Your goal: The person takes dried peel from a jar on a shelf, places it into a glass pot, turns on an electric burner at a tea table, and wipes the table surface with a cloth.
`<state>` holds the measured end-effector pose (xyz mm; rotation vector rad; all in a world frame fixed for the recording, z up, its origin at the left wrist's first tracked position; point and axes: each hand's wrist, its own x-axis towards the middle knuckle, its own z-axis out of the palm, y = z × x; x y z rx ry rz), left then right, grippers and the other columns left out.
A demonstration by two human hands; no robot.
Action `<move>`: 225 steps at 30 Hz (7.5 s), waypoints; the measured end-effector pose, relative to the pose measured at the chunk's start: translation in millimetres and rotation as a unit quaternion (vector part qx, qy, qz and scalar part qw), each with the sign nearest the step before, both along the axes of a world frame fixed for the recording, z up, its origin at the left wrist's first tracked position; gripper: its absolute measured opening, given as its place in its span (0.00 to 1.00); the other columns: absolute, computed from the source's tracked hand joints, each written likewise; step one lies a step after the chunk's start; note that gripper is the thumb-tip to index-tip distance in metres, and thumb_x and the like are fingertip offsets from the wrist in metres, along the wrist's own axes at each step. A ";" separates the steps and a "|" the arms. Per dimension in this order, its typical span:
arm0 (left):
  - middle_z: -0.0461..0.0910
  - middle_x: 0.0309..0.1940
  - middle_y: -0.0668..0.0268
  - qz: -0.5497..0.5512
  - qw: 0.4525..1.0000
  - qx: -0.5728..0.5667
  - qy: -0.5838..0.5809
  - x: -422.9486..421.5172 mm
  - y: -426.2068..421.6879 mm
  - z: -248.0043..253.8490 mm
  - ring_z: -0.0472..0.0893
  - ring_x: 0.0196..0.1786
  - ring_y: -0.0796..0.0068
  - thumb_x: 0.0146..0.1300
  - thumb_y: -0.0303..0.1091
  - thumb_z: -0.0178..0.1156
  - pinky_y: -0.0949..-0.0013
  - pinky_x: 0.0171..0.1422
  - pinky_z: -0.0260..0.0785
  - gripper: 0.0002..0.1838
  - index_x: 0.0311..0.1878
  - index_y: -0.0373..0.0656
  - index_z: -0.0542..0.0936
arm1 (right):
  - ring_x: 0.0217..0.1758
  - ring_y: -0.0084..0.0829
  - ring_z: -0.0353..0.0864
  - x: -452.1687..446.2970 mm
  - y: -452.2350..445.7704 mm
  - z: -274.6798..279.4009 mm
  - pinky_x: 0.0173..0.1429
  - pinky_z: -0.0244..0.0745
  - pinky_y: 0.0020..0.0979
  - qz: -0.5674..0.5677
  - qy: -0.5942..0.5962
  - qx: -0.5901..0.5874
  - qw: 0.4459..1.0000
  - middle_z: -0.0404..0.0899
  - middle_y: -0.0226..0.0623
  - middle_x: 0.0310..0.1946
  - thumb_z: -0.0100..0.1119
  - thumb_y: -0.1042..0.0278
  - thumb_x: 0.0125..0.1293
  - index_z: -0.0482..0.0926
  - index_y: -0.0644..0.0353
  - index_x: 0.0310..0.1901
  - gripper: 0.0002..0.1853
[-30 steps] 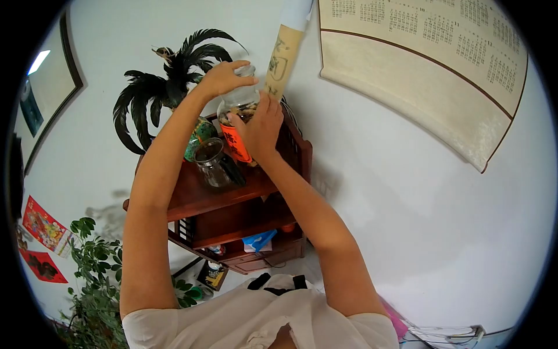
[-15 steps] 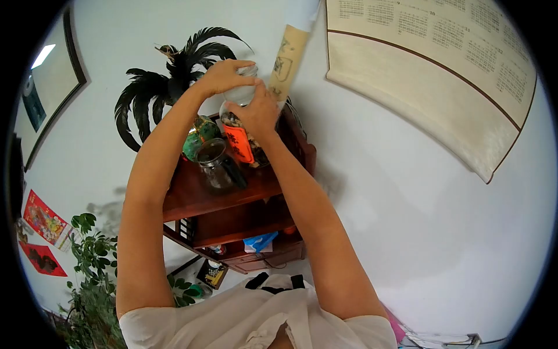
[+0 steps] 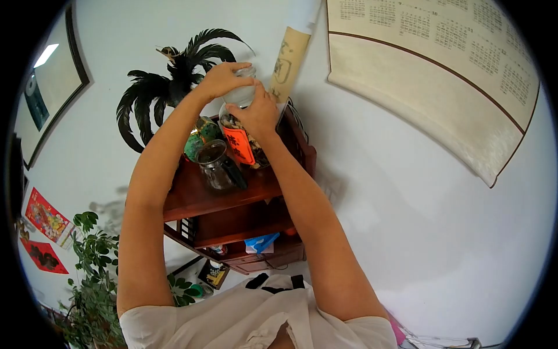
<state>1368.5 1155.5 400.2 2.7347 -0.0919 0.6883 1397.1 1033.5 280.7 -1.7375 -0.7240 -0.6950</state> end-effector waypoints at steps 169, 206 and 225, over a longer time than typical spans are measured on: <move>0.78 0.57 0.51 0.260 0.958 0.093 -0.073 -265.5 54.3 -213.3 0.81 0.55 0.50 0.61 0.43 0.69 0.56 0.58 0.74 0.23 0.55 0.43 0.81 | 0.35 0.16 0.71 -201.2 -133.3 -108.7 0.41 0.70 0.22 0.230 0.270 0.124 0.927 0.75 0.26 0.33 0.67 0.67 0.68 0.75 0.61 0.44 0.11; 0.81 0.52 0.63 -0.066 0.650 -0.732 -0.194 -341.7 -62.8 -228.1 0.81 0.55 0.69 0.70 0.32 0.61 0.60 0.59 0.75 0.07 0.43 0.48 0.71 | 0.35 0.21 0.78 -165.1 -46.0 -88.7 0.41 0.74 0.26 0.228 0.228 0.168 0.932 0.79 0.33 0.35 0.67 0.66 0.68 0.76 0.65 0.45 0.13; 0.79 0.57 0.62 -0.016 0.660 -0.719 -0.216 -358.6 -65.4 -238.7 0.77 0.61 0.69 0.69 0.32 0.63 0.61 0.67 0.70 0.08 0.43 0.49 0.72 | 0.38 0.32 0.76 -147.2 18.2 -110.7 0.45 0.72 0.33 0.156 0.147 0.040 0.976 0.77 0.38 0.38 0.68 0.60 0.66 0.75 0.65 0.47 0.18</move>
